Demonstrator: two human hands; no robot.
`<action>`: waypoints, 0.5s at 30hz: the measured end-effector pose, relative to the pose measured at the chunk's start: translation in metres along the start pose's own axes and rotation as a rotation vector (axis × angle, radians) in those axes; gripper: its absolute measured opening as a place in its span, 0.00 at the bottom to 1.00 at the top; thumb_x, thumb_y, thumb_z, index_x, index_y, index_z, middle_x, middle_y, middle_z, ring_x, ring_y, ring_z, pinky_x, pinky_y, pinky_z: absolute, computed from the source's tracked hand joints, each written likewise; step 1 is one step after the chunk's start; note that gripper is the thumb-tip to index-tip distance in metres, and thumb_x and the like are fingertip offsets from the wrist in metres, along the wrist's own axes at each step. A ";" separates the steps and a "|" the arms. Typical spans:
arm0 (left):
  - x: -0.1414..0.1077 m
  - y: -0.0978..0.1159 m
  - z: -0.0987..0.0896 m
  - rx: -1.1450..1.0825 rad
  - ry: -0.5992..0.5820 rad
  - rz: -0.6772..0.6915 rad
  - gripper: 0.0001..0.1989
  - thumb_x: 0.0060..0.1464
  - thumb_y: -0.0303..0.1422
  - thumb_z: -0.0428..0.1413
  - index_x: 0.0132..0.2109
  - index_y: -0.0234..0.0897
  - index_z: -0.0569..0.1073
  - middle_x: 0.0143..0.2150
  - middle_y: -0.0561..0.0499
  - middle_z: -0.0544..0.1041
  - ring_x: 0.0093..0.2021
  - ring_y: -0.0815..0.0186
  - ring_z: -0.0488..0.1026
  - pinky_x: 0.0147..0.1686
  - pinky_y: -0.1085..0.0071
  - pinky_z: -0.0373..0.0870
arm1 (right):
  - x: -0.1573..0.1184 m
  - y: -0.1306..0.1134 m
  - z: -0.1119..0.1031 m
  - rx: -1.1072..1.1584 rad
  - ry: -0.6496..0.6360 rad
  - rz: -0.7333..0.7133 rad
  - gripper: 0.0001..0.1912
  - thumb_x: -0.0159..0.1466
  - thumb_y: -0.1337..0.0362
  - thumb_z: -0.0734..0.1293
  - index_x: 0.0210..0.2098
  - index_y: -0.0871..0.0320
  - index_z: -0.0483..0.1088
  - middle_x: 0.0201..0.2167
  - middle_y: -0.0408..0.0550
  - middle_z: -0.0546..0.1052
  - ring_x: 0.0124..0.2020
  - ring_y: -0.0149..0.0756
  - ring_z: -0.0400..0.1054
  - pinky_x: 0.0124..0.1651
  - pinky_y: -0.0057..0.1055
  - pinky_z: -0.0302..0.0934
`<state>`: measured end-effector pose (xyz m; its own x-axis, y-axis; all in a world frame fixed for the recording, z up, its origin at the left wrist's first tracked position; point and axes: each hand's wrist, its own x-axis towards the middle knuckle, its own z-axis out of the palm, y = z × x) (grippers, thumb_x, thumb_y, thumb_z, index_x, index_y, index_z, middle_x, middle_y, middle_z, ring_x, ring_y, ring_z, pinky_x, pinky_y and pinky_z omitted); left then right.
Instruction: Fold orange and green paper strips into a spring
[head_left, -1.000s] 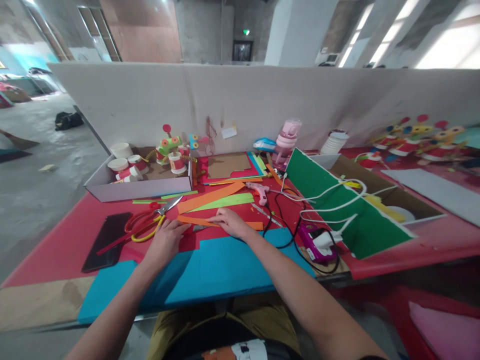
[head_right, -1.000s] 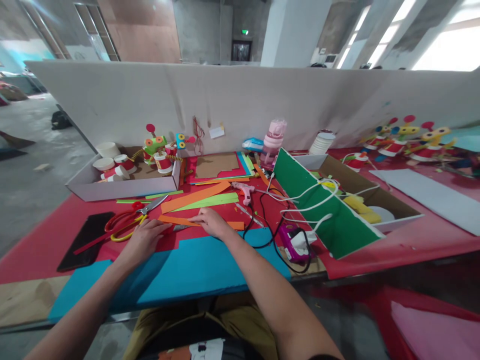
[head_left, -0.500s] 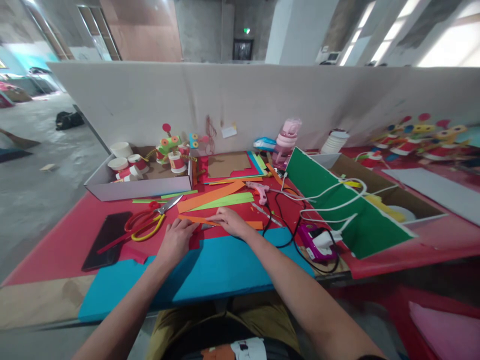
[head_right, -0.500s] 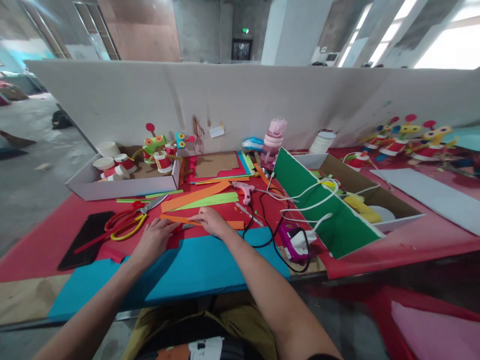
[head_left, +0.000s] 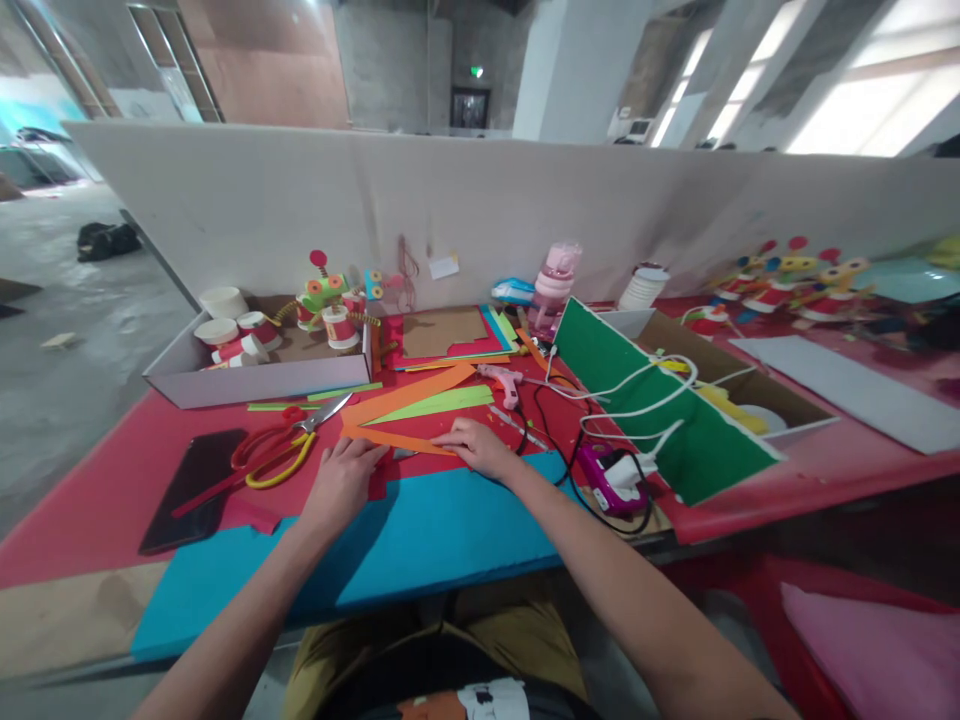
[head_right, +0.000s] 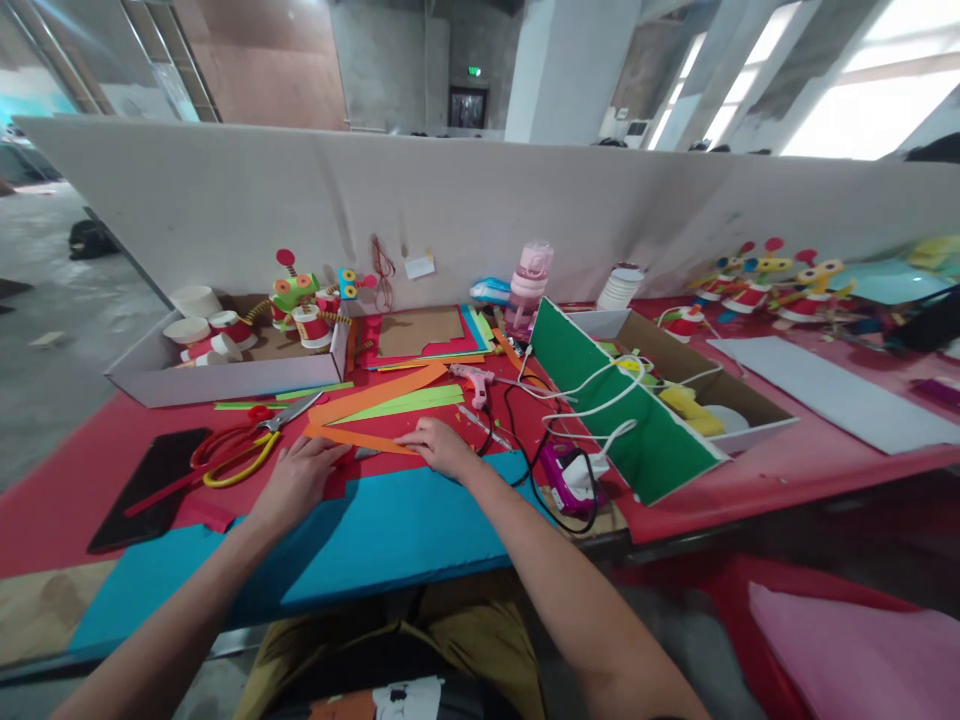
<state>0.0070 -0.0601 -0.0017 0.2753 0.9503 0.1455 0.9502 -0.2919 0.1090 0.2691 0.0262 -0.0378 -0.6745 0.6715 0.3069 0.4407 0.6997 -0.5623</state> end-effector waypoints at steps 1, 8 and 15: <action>0.001 0.001 0.000 -0.002 0.004 0.001 0.23 0.59 0.25 0.45 0.57 0.39 0.73 0.50 0.40 0.74 0.49 0.52 0.66 0.44 0.58 0.64 | -0.001 0.001 0.002 -0.002 0.001 0.005 0.14 0.68 0.69 0.63 0.49 0.55 0.77 0.33 0.48 0.69 0.34 0.33 0.64 0.38 0.27 0.58; -0.001 0.004 0.002 0.005 0.008 0.007 0.23 0.58 0.24 0.45 0.57 0.40 0.73 0.50 0.40 0.74 0.50 0.52 0.66 0.43 0.60 0.64 | 0.001 0.005 0.005 0.023 0.003 0.013 0.15 0.68 0.69 0.63 0.51 0.53 0.75 0.33 0.47 0.69 0.35 0.33 0.63 0.38 0.27 0.57; 0.000 0.010 0.004 0.040 -0.009 0.041 0.25 0.57 0.22 0.44 0.58 0.39 0.72 0.50 0.40 0.74 0.49 0.52 0.66 0.42 0.60 0.64 | 0.001 0.008 0.006 0.056 0.019 0.019 0.16 0.67 0.69 0.63 0.51 0.53 0.76 0.32 0.46 0.68 0.34 0.32 0.63 0.38 0.27 0.57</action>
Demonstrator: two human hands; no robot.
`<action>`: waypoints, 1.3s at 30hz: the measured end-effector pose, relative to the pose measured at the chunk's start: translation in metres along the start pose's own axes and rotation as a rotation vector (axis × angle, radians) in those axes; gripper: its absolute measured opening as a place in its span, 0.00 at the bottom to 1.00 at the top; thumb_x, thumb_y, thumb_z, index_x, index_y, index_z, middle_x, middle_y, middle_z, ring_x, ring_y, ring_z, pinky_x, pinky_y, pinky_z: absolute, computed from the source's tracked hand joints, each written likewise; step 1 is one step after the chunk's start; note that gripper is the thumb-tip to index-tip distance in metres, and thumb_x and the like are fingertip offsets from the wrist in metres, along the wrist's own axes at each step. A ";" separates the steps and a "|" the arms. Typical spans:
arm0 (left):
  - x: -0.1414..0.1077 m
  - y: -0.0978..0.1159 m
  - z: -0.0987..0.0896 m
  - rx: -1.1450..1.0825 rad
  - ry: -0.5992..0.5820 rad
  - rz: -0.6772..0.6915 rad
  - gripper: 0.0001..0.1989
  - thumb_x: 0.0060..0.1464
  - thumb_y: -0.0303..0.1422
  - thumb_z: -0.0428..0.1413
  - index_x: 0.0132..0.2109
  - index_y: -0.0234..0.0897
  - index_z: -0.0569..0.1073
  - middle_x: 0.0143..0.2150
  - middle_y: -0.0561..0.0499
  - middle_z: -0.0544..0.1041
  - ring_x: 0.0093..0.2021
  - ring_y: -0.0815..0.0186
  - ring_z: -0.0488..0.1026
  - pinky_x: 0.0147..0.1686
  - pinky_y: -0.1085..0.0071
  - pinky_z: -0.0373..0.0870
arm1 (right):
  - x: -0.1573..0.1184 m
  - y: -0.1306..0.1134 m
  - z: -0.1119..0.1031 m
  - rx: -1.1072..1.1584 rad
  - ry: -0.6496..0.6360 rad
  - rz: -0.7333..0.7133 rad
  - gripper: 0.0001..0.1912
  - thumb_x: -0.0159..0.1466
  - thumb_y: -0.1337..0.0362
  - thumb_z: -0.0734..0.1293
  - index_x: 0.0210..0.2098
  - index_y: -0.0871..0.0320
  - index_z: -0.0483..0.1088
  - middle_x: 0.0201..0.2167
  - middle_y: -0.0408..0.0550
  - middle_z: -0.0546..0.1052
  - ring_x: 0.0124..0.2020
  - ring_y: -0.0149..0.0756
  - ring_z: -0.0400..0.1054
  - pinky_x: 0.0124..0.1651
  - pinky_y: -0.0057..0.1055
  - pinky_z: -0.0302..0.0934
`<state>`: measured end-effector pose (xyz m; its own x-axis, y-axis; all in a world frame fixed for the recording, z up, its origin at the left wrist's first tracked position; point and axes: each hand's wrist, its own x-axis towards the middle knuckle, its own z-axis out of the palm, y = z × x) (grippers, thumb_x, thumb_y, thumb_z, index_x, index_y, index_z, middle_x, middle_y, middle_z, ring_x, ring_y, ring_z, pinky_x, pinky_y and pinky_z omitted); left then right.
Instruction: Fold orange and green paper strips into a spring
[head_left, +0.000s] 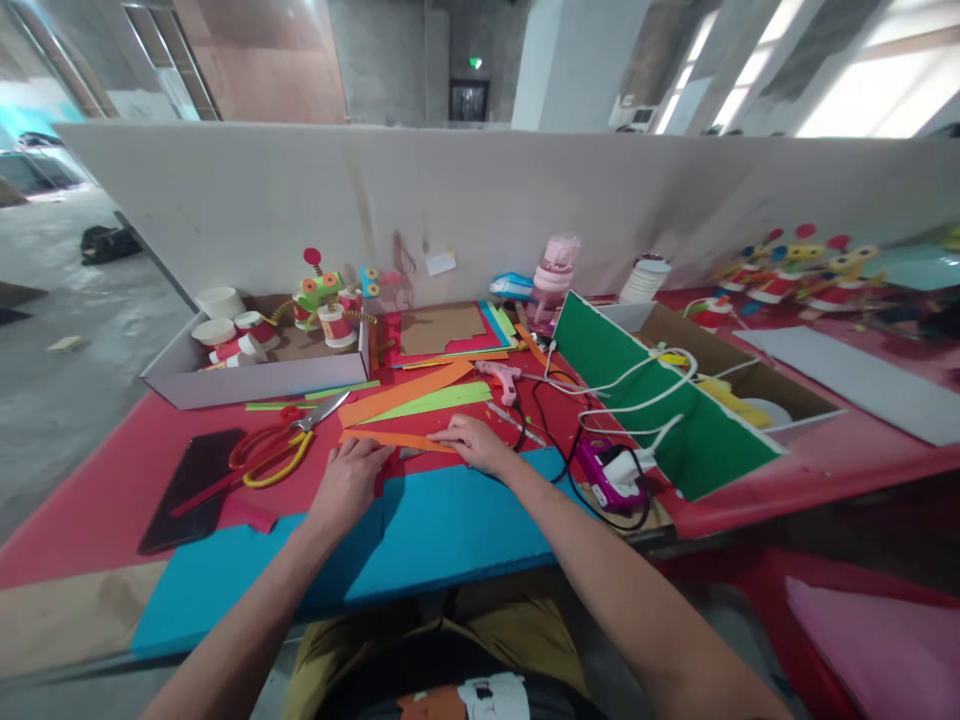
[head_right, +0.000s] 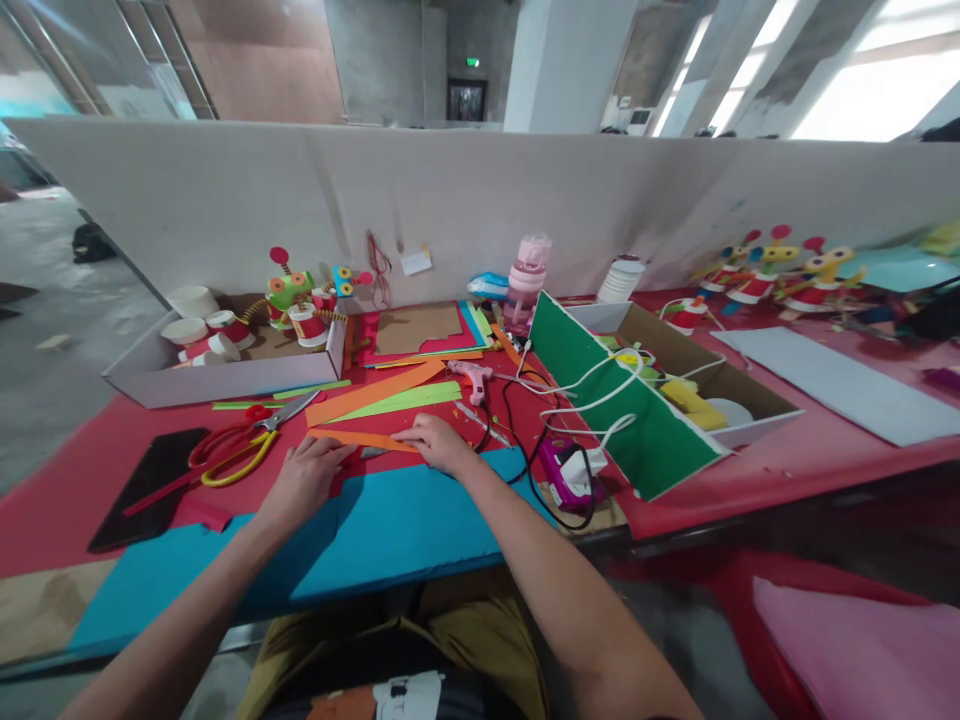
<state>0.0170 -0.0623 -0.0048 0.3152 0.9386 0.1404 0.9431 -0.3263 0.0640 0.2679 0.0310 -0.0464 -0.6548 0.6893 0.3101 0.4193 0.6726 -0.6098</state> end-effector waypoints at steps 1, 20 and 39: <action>0.000 0.001 0.000 0.000 0.003 0.000 0.25 0.57 0.22 0.44 0.58 0.39 0.73 0.50 0.40 0.74 0.49 0.52 0.66 0.42 0.60 0.64 | 0.000 0.000 0.000 -0.001 -0.006 0.000 0.16 0.67 0.70 0.63 0.51 0.53 0.76 0.32 0.46 0.67 0.34 0.32 0.63 0.38 0.27 0.57; 0.010 0.024 0.001 0.014 -0.027 0.012 0.25 0.58 0.21 0.44 0.58 0.41 0.72 0.50 0.42 0.74 0.49 0.54 0.66 0.41 0.62 0.62 | 0.000 0.001 0.000 0.035 0.001 -0.007 0.16 0.67 0.72 0.63 0.50 0.54 0.76 0.32 0.46 0.67 0.35 0.33 0.62 0.38 0.27 0.56; 0.000 -0.024 0.007 -0.036 0.068 0.005 0.22 0.60 0.27 0.45 0.57 0.40 0.74 0.48 0.41 0.75 0.47 0.53 0.68 0.42 0.61 0.65 | 0.019 -0.018 -0.020 -0.048 0.139 0.027 0.12 0.67 0.65 0.65 0.48 0.55 0.77 0.38 0.50 0.75 0.39 0.35 0.68 0.45 0.31 0.61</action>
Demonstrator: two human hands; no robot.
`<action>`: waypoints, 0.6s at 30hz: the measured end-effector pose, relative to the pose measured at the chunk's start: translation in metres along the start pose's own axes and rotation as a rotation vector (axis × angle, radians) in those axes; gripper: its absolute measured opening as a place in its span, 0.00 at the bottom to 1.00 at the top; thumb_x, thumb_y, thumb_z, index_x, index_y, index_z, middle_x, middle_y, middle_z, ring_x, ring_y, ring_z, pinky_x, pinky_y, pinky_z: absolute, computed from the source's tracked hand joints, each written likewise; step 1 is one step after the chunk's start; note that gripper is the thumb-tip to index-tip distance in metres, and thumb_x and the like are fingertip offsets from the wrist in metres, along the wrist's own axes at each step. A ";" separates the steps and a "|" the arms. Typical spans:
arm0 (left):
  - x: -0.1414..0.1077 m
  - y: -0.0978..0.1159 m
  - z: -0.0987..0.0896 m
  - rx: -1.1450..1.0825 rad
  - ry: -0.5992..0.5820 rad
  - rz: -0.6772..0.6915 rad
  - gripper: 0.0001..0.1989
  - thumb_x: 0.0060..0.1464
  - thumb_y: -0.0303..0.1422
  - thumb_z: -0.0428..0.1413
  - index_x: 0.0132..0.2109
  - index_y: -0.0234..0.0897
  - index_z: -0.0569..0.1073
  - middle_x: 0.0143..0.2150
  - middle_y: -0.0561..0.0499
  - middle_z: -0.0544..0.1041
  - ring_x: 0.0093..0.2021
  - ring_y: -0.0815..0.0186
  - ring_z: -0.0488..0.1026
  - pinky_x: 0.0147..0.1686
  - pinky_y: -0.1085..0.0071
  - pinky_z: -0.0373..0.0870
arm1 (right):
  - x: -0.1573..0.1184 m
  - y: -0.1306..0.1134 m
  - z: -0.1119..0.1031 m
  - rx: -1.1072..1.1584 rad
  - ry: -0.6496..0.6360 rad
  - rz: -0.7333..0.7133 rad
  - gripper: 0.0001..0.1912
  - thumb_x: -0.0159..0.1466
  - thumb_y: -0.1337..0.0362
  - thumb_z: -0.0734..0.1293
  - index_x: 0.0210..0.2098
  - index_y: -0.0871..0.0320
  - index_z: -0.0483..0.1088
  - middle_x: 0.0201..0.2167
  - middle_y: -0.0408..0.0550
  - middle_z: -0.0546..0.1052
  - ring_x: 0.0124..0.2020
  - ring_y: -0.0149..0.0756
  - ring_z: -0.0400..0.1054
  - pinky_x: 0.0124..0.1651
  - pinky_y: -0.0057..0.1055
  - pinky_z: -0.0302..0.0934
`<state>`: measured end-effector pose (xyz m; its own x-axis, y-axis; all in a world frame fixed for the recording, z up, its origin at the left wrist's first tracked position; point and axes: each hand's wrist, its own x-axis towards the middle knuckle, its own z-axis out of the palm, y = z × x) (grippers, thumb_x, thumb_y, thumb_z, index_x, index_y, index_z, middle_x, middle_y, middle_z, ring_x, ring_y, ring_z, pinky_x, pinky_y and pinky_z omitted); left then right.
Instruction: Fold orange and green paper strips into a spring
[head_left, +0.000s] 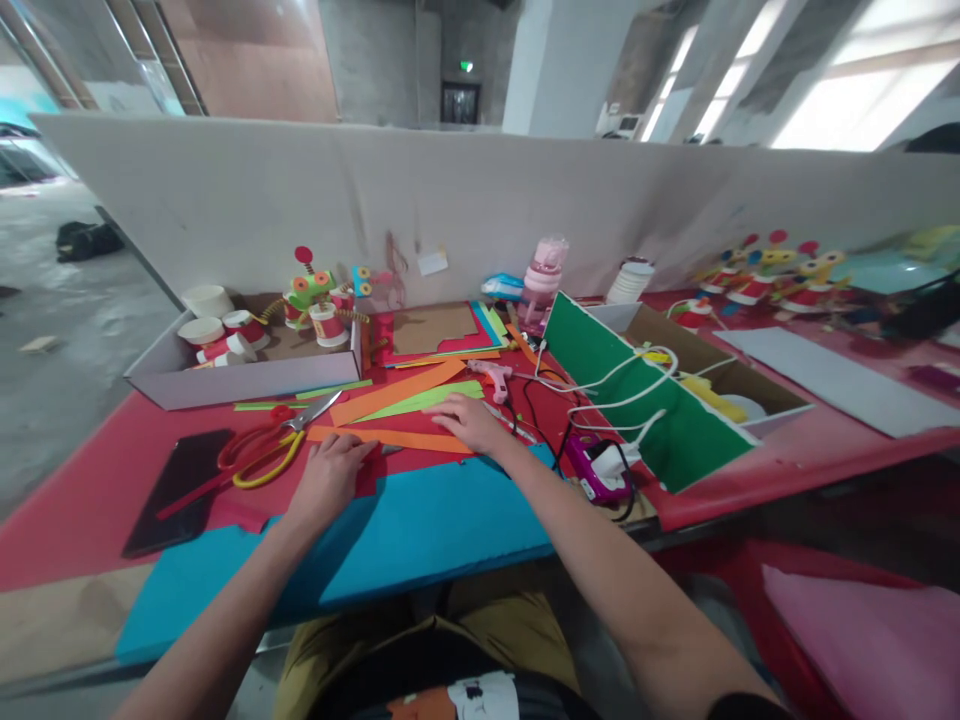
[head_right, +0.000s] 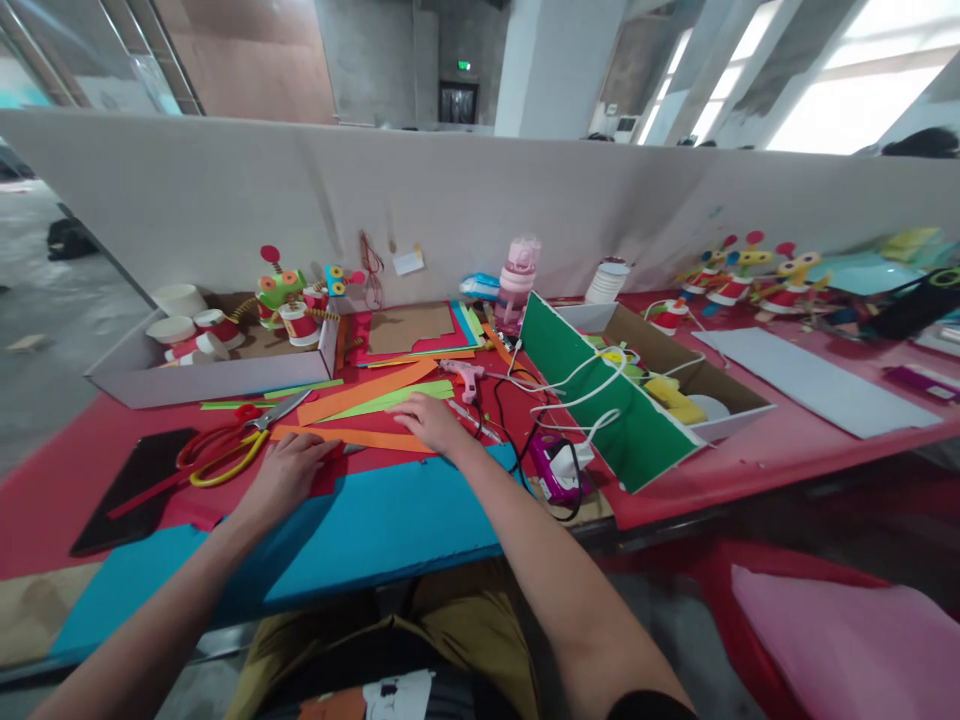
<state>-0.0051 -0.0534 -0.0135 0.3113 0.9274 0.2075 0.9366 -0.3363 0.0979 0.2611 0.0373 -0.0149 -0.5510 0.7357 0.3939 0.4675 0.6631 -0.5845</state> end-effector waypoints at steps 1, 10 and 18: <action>0.000 0.001 0.000 -0.005 -0.002 -0.001 0.22 0.60 0.27 0.45 0.57 0.40 0.74 0.48 0.41 0.75 0.48 0.53 0.68 0.42 0.61 0.65 | -0.006 0.002 -0.002 -0.008 -0.044 -0.025 0.12 0.67 0.66 0.65 0.49 0.55 0.77 0.38 0.50 0.76 0.39 0.35 0.68 0.44 0.30 0.61; -0.002 0.014 -0.007 -0.003 -0.055 -0.032 0.23 0.60 0.25 0.44 0.58 0.38 0.73 0.50 0.40 0.74 0.50 0.52 0.66 0.45 0.58 0.64 | -0.024 0.011 0.015 -0.060 -0.156 -0.002 0.14 0.66 0.68 0.66 0.50 0.56 0.76 0.35 0.50 0.74 0.35 0.33 0.68 0.40 0.26 0.59; 0.000 0.023 -0.006 0.034 -0.081 0.001 0.25 0.59 0.23 0.44 0.59 0.38 0.72 0.51 0.40 0.74 0.49 0.52 0.67 0.43 0.59 0.63 | -0.023 0.013 0.015 -0.053 -0.142 0.010 0.14 0.66 0.68 0.66 0.50 0.54 0.77 0.34 0.49 0.74 0.36 0.33 0.68 0.39 0.26 0.59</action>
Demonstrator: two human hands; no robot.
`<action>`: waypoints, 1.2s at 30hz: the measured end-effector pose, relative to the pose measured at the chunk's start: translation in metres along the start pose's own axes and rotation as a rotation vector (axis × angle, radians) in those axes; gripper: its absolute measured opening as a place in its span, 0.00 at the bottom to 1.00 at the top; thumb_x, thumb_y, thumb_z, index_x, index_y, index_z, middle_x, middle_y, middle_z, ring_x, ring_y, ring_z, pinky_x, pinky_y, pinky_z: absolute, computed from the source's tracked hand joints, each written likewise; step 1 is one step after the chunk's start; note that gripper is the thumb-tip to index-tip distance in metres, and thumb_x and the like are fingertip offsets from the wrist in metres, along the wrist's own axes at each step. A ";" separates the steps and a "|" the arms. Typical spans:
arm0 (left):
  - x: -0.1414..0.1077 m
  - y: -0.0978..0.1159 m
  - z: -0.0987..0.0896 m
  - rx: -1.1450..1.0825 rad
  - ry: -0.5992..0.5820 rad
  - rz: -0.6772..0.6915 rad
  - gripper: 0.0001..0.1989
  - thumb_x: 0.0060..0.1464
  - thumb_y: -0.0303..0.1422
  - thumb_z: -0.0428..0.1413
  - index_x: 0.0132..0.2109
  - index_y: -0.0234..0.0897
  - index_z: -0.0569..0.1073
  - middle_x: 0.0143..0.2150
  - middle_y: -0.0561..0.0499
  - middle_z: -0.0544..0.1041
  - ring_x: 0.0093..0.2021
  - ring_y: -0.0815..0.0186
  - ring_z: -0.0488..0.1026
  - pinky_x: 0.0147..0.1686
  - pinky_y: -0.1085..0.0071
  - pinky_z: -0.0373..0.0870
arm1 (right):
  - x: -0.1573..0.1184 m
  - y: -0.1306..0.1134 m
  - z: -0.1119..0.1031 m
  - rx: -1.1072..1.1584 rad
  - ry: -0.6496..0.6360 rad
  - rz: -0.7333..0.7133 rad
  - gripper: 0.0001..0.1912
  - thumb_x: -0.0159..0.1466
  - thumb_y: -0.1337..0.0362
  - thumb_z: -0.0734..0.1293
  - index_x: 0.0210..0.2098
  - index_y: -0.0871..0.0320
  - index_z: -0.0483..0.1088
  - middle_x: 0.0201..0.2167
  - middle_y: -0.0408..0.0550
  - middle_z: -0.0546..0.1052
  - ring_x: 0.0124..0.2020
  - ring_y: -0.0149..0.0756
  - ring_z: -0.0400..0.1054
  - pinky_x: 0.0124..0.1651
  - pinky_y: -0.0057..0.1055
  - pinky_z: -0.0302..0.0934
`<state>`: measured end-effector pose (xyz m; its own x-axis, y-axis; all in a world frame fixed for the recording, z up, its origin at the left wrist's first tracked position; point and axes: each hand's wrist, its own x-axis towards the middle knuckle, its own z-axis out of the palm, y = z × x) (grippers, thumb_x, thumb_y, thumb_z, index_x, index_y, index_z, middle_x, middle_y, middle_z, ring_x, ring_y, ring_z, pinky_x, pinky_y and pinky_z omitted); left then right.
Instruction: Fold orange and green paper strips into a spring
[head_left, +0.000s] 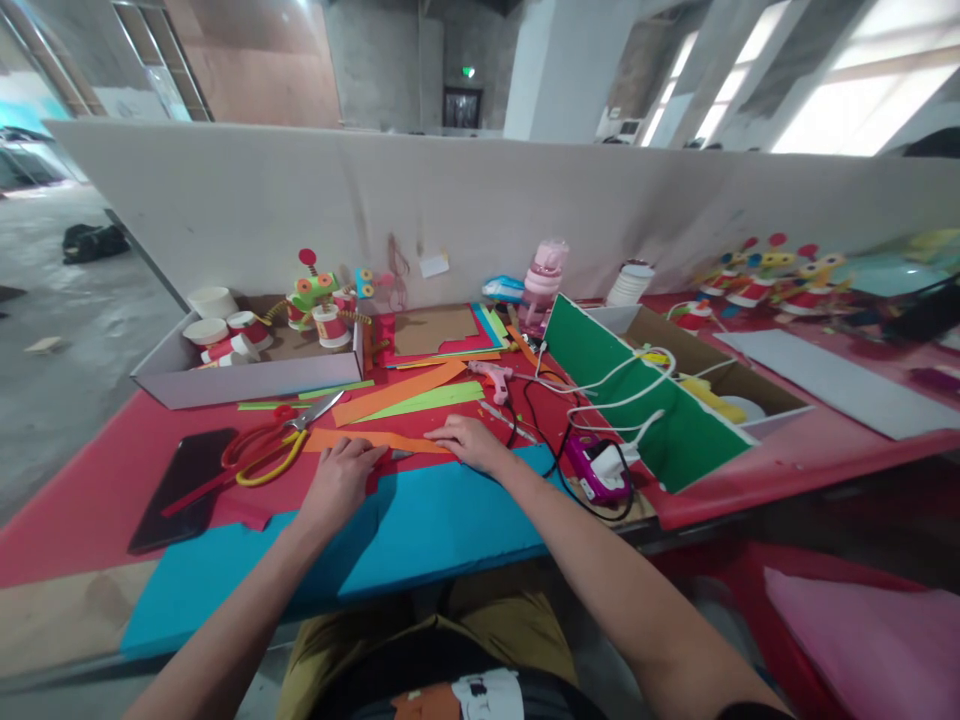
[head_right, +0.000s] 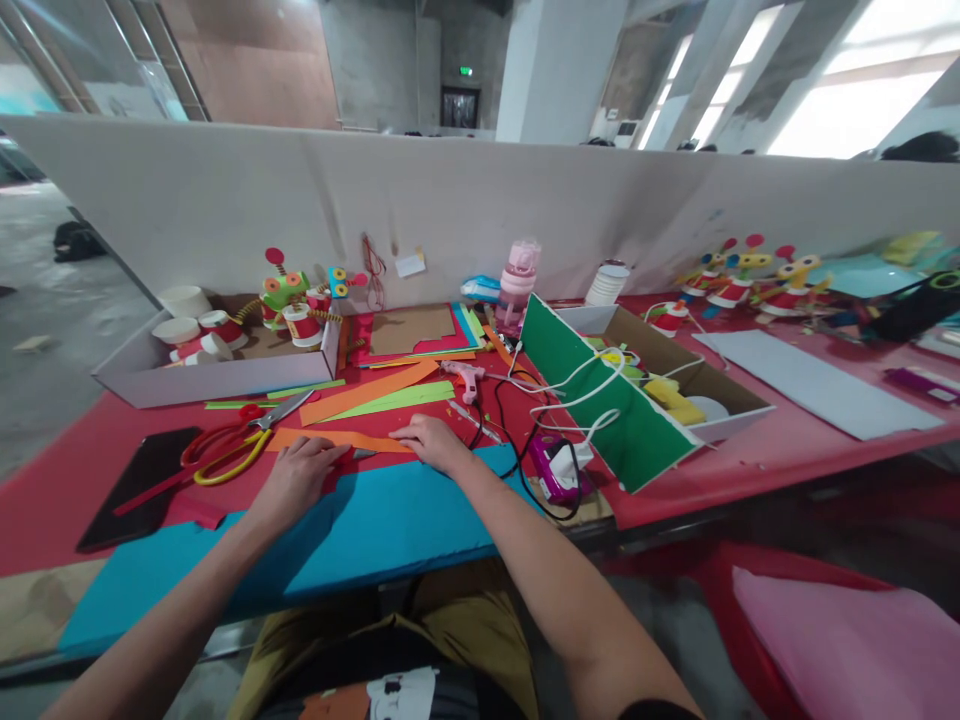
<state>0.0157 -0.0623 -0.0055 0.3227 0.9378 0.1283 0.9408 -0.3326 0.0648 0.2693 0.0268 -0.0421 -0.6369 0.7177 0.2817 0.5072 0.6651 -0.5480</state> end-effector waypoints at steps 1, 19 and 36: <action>0.001 0.001 0.000 0.012 0.000 0.001 0.25 0.58 0.23 0.44 0.59 0.38 0.72 0.51 0.40 0.74 0.50 0.52 0.66 0.43 0.59 0.63 | 0.000 0.000 0.000 0.002 0.001 0.000 0.14 0.66 0.68 0.66 0.50 0.54 0.77 0.34 0.49 0.74 0.36 0.33 0.68 0.39 0.26 0.59; -0.006 0.004 0.000 0.025 0.025 -0.020 0.25 0.56 0.22 0.46 0.59 0.38 0.72 0.50 0.40 0.75 0.49 0.52 0.66 0.43 0.59 0.64 | 0.000 -0.003 0.000 0.010 -0.001 0.014 0.13 0.66 0.68 0.66 0.49 0.52 0.77 0.34 0.48 0.73 0.35 0.32 0.67 0.39 0.26 0.58; 0.002 0.024 0.003 0.026 0.005 0.018 0.24 0.59 0.23 0.44 0.59 0.40 0.71 0.50 0.41 0.74 0.50 0.53 0.66 0.41 0.61 0.62 | -0.002 -0.003 -0.002 0.015 0.016 0.004 0.14 0.66 0.71 0.66 0.49 0.54 0.77 0.32 0.48 0.72 0.34 0.33 0.66 0.38 0.26 0.58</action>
<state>0.0390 -0.0681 -0.0067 0.3395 0.9309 0.1344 0.9371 -0.3471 0.0369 0.2695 0.0238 -0.0394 -0.6255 0.7234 0.2922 0.5005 0.6594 -0.5610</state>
